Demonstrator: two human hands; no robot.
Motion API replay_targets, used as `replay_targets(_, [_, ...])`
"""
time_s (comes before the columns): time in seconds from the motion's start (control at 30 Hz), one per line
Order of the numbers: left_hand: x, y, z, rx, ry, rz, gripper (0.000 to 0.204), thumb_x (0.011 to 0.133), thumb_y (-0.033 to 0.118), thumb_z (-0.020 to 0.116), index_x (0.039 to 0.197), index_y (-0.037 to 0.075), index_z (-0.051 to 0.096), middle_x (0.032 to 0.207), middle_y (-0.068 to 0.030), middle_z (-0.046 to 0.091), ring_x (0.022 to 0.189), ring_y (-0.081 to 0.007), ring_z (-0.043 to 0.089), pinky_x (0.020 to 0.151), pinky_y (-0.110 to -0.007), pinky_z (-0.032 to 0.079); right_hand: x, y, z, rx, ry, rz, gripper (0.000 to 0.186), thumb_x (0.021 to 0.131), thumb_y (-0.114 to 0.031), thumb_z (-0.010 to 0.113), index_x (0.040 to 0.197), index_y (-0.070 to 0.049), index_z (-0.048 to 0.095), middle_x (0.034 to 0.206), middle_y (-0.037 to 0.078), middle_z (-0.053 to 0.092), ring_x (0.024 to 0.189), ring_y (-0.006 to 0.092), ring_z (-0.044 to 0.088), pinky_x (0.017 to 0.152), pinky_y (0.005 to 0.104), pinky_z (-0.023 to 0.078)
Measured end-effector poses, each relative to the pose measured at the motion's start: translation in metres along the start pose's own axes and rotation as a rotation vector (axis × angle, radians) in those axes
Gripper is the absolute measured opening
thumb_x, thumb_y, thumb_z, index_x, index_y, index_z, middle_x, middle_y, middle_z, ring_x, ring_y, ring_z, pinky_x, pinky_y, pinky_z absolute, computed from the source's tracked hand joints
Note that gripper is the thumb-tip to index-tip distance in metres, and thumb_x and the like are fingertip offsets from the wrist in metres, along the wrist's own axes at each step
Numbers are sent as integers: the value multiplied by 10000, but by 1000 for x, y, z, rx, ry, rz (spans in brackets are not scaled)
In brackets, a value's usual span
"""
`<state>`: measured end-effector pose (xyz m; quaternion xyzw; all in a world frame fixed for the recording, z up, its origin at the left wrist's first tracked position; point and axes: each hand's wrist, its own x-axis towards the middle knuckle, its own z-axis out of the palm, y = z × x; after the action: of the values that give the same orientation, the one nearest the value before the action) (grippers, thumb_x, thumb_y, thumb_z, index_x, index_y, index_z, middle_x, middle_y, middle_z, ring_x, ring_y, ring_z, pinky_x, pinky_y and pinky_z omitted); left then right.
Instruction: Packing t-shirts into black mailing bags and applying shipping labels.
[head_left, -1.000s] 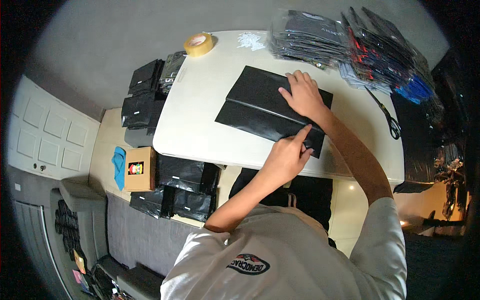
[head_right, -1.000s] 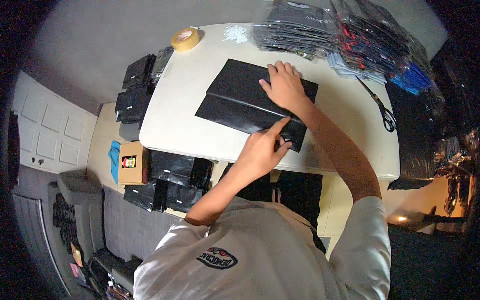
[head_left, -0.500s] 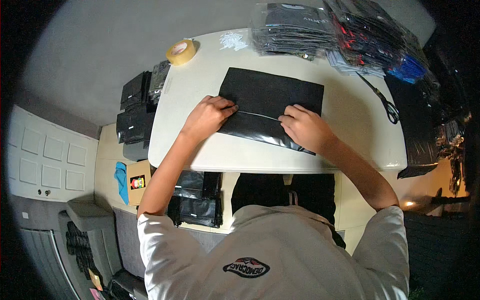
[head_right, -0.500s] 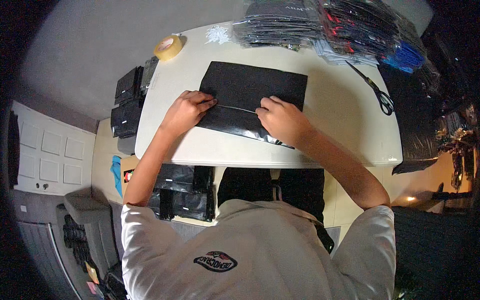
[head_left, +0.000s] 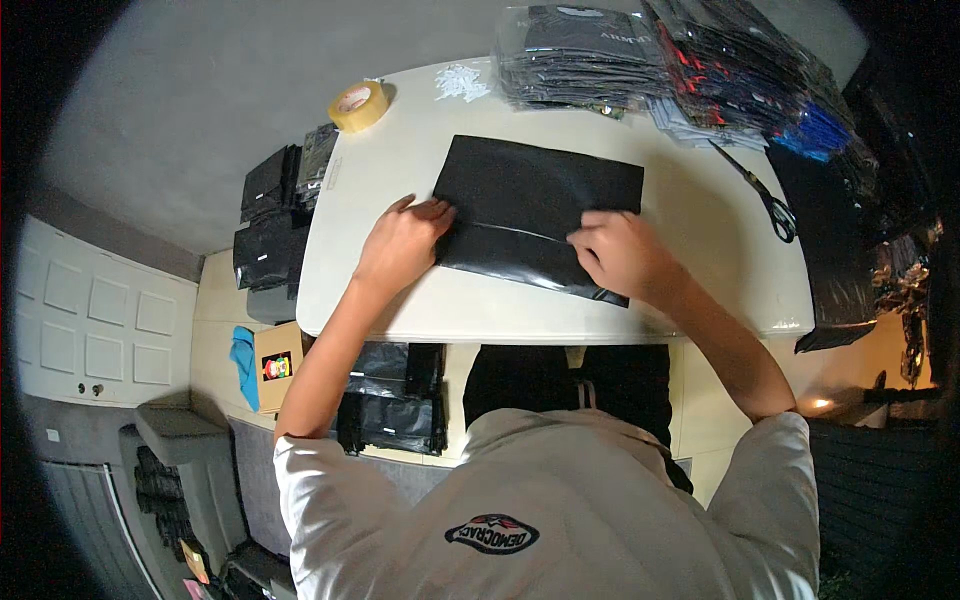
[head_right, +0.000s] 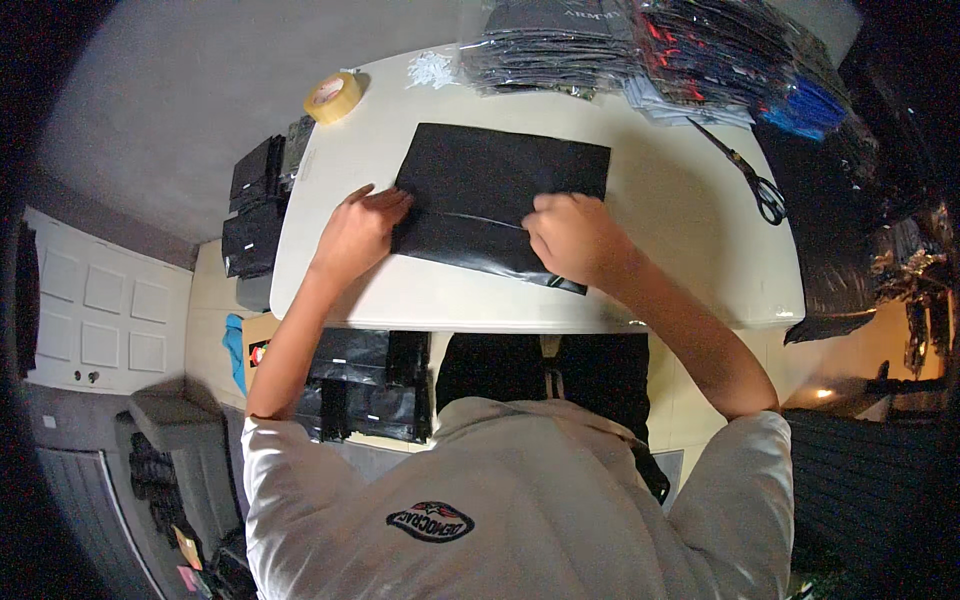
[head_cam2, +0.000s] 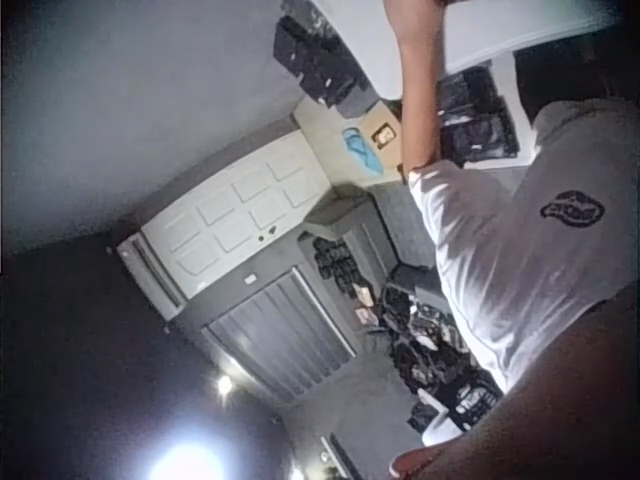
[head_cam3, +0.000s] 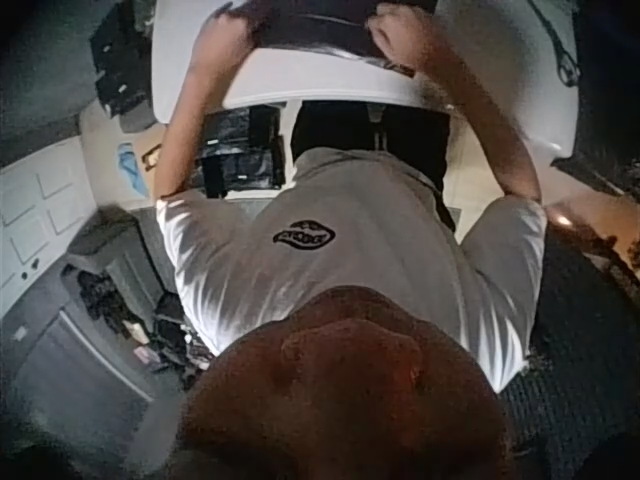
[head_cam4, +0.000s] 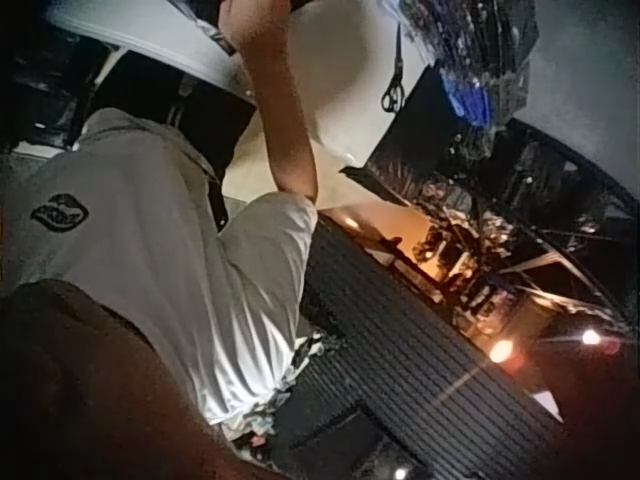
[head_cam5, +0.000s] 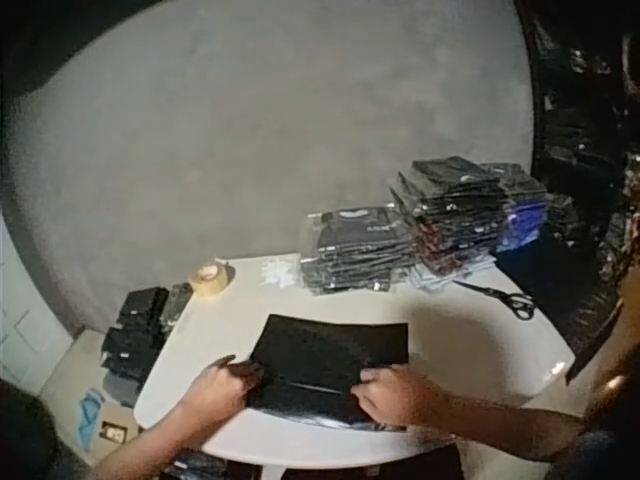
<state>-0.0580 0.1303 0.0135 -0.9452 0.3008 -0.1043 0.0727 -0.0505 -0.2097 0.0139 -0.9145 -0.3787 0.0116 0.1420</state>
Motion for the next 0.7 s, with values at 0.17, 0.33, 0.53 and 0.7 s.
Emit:
replay_targets(0.17, [76,42,-20,-661,453,-183,475,891,-4,575,1359,22,647,1176,-291,703,1008,-421,723,875,-432,580,70,-20,21,-33,420,-20,301,939,-193,611,1128,21,707,1138,191,671,1169,385,610,961,488,533])
replay_targets(0.33, [135,57,33,-750,508,-259,477,1062,291,473,1429,1,573,1347,-340,610,1286,-494,573,1111,-457,452,116,-3,74,-182,453,127,622,991,-351,550,1520,-48,426,1491,301,475,1391,515,416,1167,578,342])
replay_targets(0.53, [126,59,46,-937,314,-421,642,1082,441,403,1539,-10,425,1572,-316,417,1538,-503,227,1277,-537,169,105,-14,65,-235,277,280,750,1037,-407,471,1639,-42,211,1658,288,248,1524,543,212,1238,640,202])
replay_targets(0.7, [132,55,54,-855,208,-433,751,1073,533,392,1544,-51,405,1597,-301,391,1548,-461,246,1281,-528,172,98,1,60,-38,170,360,767,1025,-411,465,1617,26,251,1671,268,257,1569,462,176,1264,613,154])
